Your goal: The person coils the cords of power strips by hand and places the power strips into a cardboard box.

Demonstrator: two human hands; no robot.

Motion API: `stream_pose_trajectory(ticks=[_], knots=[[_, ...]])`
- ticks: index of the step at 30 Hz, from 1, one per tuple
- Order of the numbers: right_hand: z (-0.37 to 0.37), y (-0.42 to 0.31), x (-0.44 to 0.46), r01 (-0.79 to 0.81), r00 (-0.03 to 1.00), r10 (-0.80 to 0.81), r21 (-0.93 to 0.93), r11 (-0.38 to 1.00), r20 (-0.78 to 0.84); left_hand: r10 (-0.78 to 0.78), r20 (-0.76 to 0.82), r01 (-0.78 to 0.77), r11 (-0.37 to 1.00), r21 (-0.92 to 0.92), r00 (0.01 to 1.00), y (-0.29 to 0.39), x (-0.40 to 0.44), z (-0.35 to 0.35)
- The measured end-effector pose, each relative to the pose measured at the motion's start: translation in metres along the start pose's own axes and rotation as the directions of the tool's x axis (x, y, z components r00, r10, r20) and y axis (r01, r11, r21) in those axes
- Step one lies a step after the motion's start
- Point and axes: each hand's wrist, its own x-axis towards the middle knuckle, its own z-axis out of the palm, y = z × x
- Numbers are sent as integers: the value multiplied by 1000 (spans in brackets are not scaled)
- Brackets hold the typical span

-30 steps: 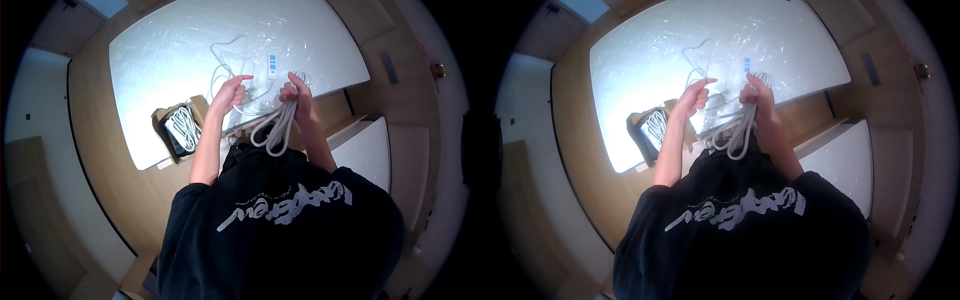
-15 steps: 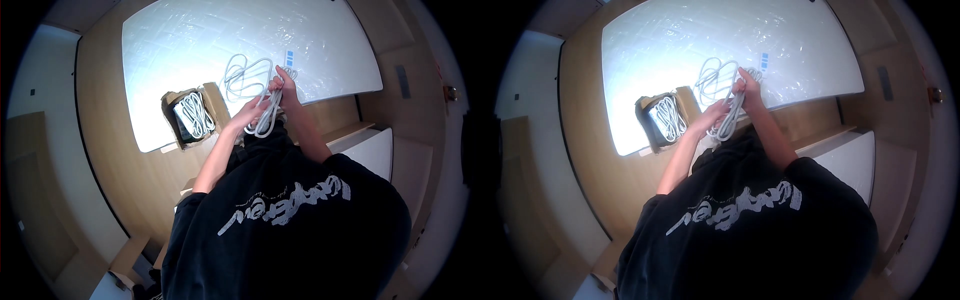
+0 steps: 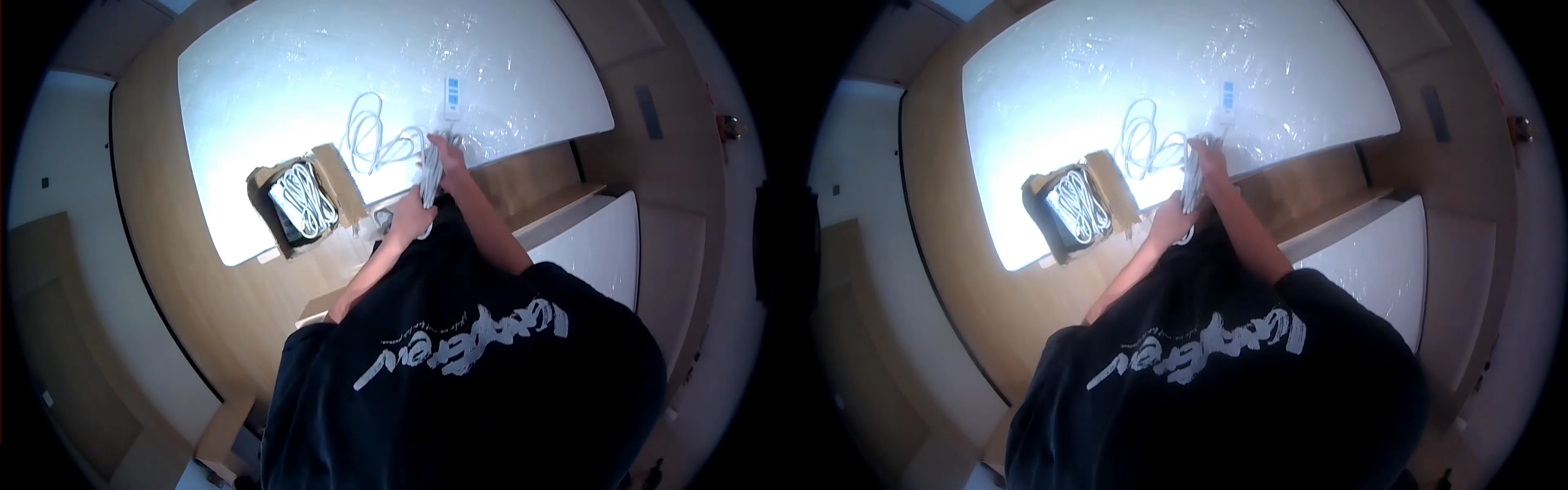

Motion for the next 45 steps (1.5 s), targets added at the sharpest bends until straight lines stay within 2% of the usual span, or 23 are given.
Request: stream_pose_trajectory(ticks=[2,3,5,7,9,11,13,14,15,17,19,21,23,24,27,29,31,33,34,39,41,43,45], knots=[[0,-23,-19,-423,877,274,363,830,394,-44,24,43,997,59,999,-2,0,-5],[-2,-21,-14,-422,875,269,364,830,401,-42,17,41,997,64,999,4,0,-10],[-8,-16,-4,-510,755,170,405,759,633,-87,128,82,996,48,988,16,2,-20],[-6,-27,-7,-540,719,140,421,729,680,-154,177,149,988,44,972,31,6,-30],[-13,-31,1,-623,567,77,365,692,820,-32,255,72,986,-149,966,41,8,-36],[-21,-30,8,-647,523,78,337,684,849,-28,287,83,980,-181,957,43,10,-34],[-31,-27,13,-652,474,-46,386,653,879,18,481,180,915,-362,877,58,13,-45],[-35,-25,15,-612,466,-112,411,676,878,37,606,304,840,-449,795,51,20,-43],[-37,-40,4,-609,459,-120,411,678,880,38,600,295,845,-447,799,48,25,-43],[-34,-89,-34,-544,800,294,426,723,522,70,715,416,772,-480,696,44,34,-39],[-40,-89,-18,-500,839,327,382,777,435,51,724,443,760,-475,688,54,38,-24],[-45,-81,10,-482,680,45,400,779,732,50,447,97,949,-299,893,76,42,-16],[-52,-96,17,-409,737,53,381,829,674,45,267,0,986,-167,963,70,56,-11],[-57,-107,22,-366,738,36,356,860,673,81,79,-58,964,-261,994,63,72,-6],[-78,-124,31,-324,723,-25,370,871,690,220,-327,-316,907,-280,919,91,110,-17],[-94,-139,28,-306,632,-68,329,893,772,358,-340,-453,854,-257,869,135,128,-28],[-106,-151,22,-312,600,-75,319,895,797,392,-204,-438,853,-285,897,166,144,-28],[-115,-167,10,-329,496,-208,404,853,843,243,80,-220,950,-220,967,178,158,-17],[-118,-171,9,-343,476,-261,451,824,840,328,20,-303,892,-336,945,187,158,1],[-140,-187,15,-56,632,-250,365,929,733,313,-28,-303,885,-355,949,226,150,28],[-145,-197,12,266,735,-312,167,949,602,178,107,-115,893,-434,978,235,147,32],[-146,-201,15,285,786,-367,236,929,497,186,77,-134,890,-437,980,225,153,46],[-148,-201,32,362,865,-433,283,888,253,164,-30,-161,893,-420,986,209,160,63]])
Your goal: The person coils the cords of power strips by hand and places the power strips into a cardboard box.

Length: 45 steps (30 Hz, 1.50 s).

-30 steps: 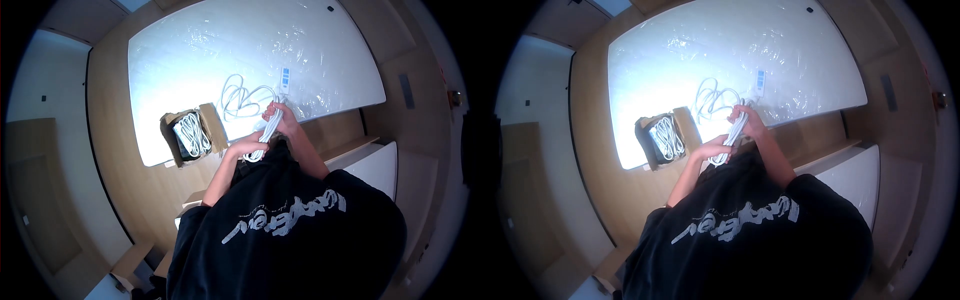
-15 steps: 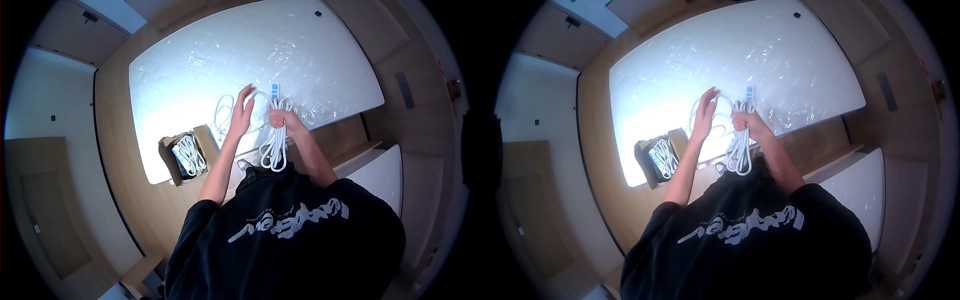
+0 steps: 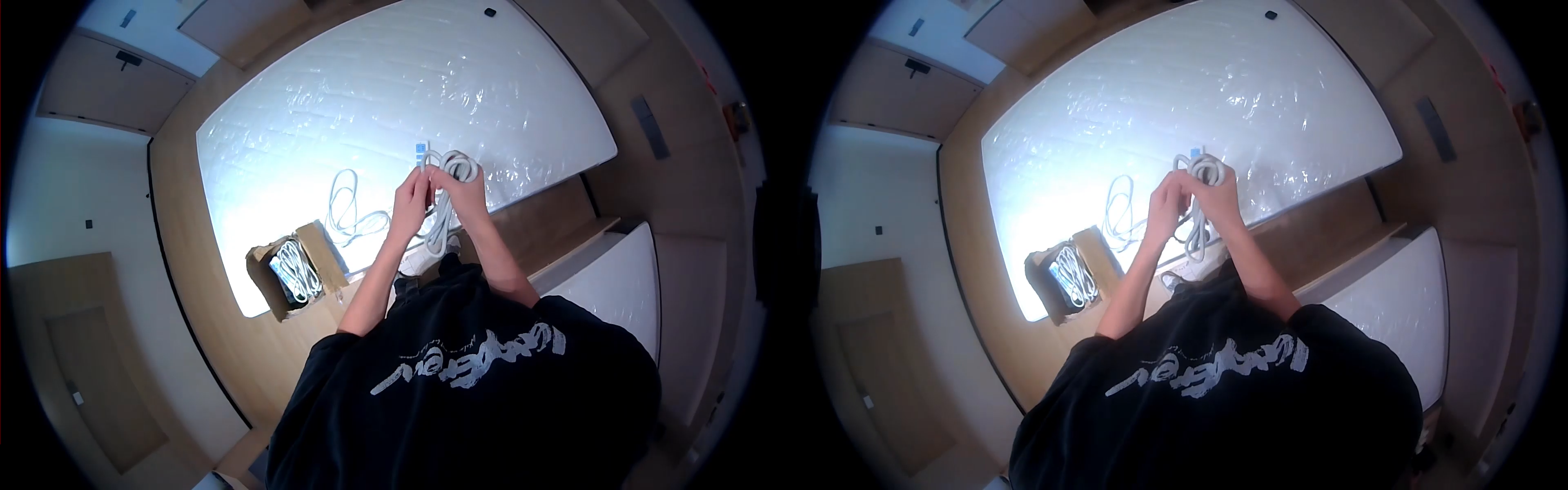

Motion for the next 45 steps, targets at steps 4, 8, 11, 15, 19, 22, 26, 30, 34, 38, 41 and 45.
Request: stream_pose_trajectory(ticks=[4,8,11,15,19,22,26,30,34,38,41,45], knots=[[-17,2,20,144,989,-142,-69,987,43,53,-155,-52,999,12,987,-1,1,24],[-28,0,28,-140,952,90,155,978,293,200,-215,-101,912,397,956,16,10,26],[-27,-11,26,-183,933,86,252,950,350,276,-172,-106,762,639,946,34,13,22],[-33,-21,27,-160,906,52,226,961,420,305,-8,-201,648,734,952,58,10,28],[-36,-23,21,14,929,-96,227,974,358,201,172,-264,759,596,965,65,6,23],[-36,-36,22,-104,975,-10,493,864,223,28,275,-79,981,178,961,39,3,4],[-17,-29,30,-121,978,40,400,908,205,-8,202,-96,859,503,979,20,-6,8],[16,-40,26,-208,972,146,392,896,182,50,-157,27,890,455,986,23,-34,23],[47,-34,19,-288,952,235,317,903,196,232,-409,10,860,511,883,17,-50,10],[68,-24,6,-348,932,297,286,893,207,401,-254,-102,682,724,880,12,-65,-24],[73,-17,3,-417,891,357,196,888,280,11,-29,-6,985,172,1000,12,-78,-39],[80,9,21,-494,827,437,88,865,355,-299,69,307,931,-200,952,6,-82,-51]])
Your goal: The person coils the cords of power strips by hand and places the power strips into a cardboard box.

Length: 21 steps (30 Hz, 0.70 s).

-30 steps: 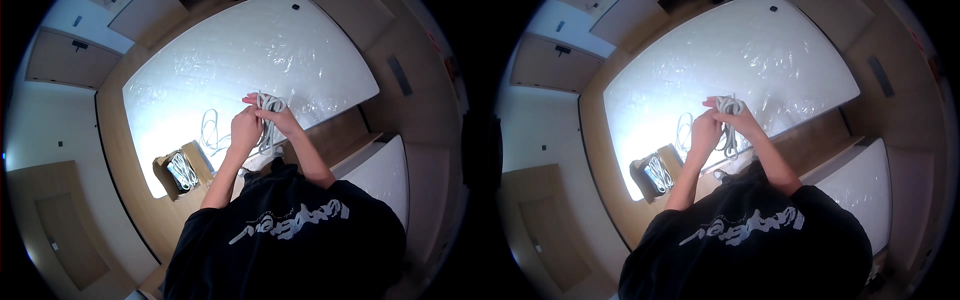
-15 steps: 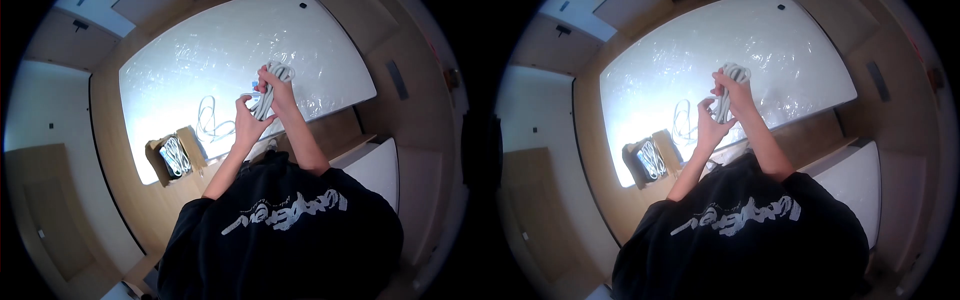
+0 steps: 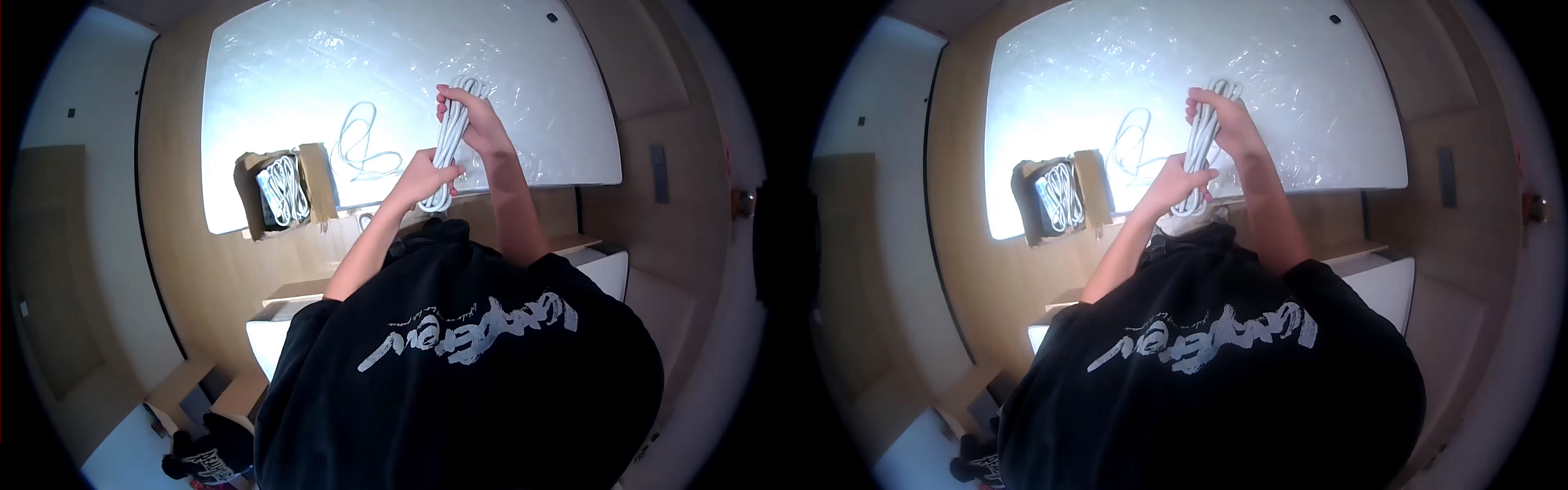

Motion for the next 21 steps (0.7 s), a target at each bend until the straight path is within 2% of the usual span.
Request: stream_pose_trajectory(ticks=[1,3,4,5,6,7,8,9,10,11,13,14,15,16,17,19,20,21], knots=[[-9,15,13,-8,1000,8,-7,1000,1,-1,-4,0,1000,-10,1000,-3,1,-6],[-38,55,38,-123,992,120,130,984,31,-167,-22,166,986,-17,986,-16,3,-18],[-48,75,45,-191,981,190,157,969,22,-192,-39,195,976,102,981,-25,2,-25],[-63,102,51,-207,978,207,150,967,19,-200,-42,203,976,85,979,-34,2,-32],[-79,132,54,-254,967,249,108,961,56,-224,-91,241,890,386,970,-43,0,-38],[-87,155,55,-299,952,293,65,952,93,-233,-142,268,714,647,962,-51,-4,-44],[-87,168,52,-317,946,311,56,947,91,-277,-155,300,621,724,948,-56,-10,-46],[-85,180,45,-464,885,459,76,883,75,-286,-161,313,633,708,944,-62,-16,-47],[-80,190,36,-597,802,594,98,796,63,-297,-172,320,575,753,939,-68,-23,-48],[-72,203,28,-613,790,610,87,785,62,-307,-185,325,512,795,934,-73,-31,-50],[-55,227,19,-677,672,721,254,691,-170,-324,-154,316,538,782,933,-78,-50,-58],[-66,254,21,-661,731,677,154,734,-91,-308,-198,333,486,808,931,-80,-58,-58],[-60,264,20,-675,719,690,149,723,-91,-293,-238,350,432,831,926,-83,-67,-59],[-54,275,16,-755,642,765,137,641,-46,-231,-224,306,429,850,947,-88,-78,-62],[-47,285,14,-824,558,830,120,554,-1,-242,-232,319,435,842,942,-95,-84,-64],[-24,298,11,-832,550,835,118,543,36,-332,-292,393,293,872,897,-106,-87,-71],[-13,304,6,-833,550,832,128,539,71,-323,-292,371,216,903,900,-112,-92,-75],[-6,311,5,-834,549,829,137,534,107,-328,-302,384,220,897,895,-115,-97,-77]])
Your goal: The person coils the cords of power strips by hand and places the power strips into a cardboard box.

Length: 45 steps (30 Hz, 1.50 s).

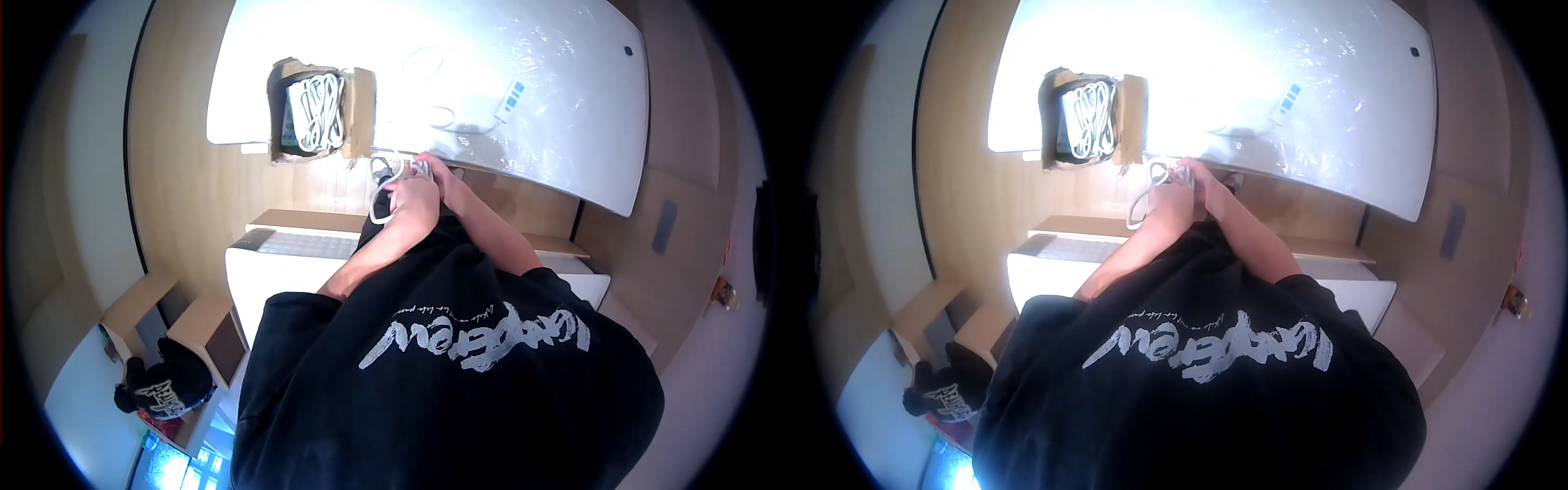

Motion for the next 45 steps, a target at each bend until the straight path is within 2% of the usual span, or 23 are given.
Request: stream_pose_trajectory(ticks=[1,3,4,6,8,10,12,14,15,16,18,20,22,23,24,26,28,29,32,40,42,44,45], knots=[[6,2,7,-11,1000,11,-10,1000,4,-56,-112,65,995,78,992,-2,-1,3],[19,5,19,45,963,-85,157,987,256,-81,-280,125,981,146,957,-13,-6,2],[44,2,12,40,962,-77,144,989,264,-93,-289,138,980,140,953,-21,-8,0],[88,-8,-8,355,935,-347,174,919,-74,-82,-333,74,997,-37,939,-35,-9,-5],[77,-28,0,379,914,-401,209,901,69,-70,-376,27,992,-119,924,-47,-10,-12],[84,-41,-12,527,842,-513,-47,849,168,-27,-481,-92,971,-222,876,-56,-15,-17],[88,-53,-22,585,794,-544,-96,805,273,-47,-505,-143,933,-331,862,-57,-22,-21],[99,-61,-35,658,738,-642,-11,753,206,-64,-855,-292,925,-245,514,-52,-23,-27],[107,-69,-42,644,757,-638,5,765,144,-128,-777,-296,876,-380,616,-47,-23,-27],[113,-76,-51,664,739,-658,11,748,148,-107,-789,-315,878,-361,605,-43,-20,-30],[122,-84,-73,639,768,-641,83,765,-6,-58,-915,-498,824,-269,398,-40,-18,-37],[115,-94,-91,675,735,-678,118,729,-20,-4,-938,-491,851,-185,348,-40,-12,-49],[102,-108,-106,706,683,-725,174,687,90,-321,-745,-616,422,-666,585,-45,20,-44],[97,-112,-112,716,672,-736,184,673,81,-251,-460,-454,84,-887,852,-58,35,-47],[95,-116,-118,742,645,-762,189,644,64,-204,-165,-202,-173,-964,965,-48,30,-57],[94,-124,-125,784,595,-803,192,590,37,150,-8,36,-287,-957,989,-38,17,-72],[90,-128,-128,788,594,-804,184,588,28,342,-67,-28,-116,-993,937,-31,26,-62],[89,-128,-131,798,587,-809,154,583,23,368,-55,-7,-129,-992,928,-30,35,-57],[86,-129,-141,802,587,-810,127,584,19,281,-119,-138,46,-989,952,-8,31,-56],[74,-136,-154,721,676,-722,65,689,148,227,-153,-194,172,-966,962,24,33,-56],[70,-135,-158,709,696,-707,38,705,123,188,-232,-266,176,-948,954,25,52,-34],[60,-139,-157,692,711,-692,51,720,126,82,-477,-476,329,-816,875,26,64,-21],[59,-139,-159,696,713,-691,-4,718,122,67,-552,-507,501,-702,831,28,64,-22]])
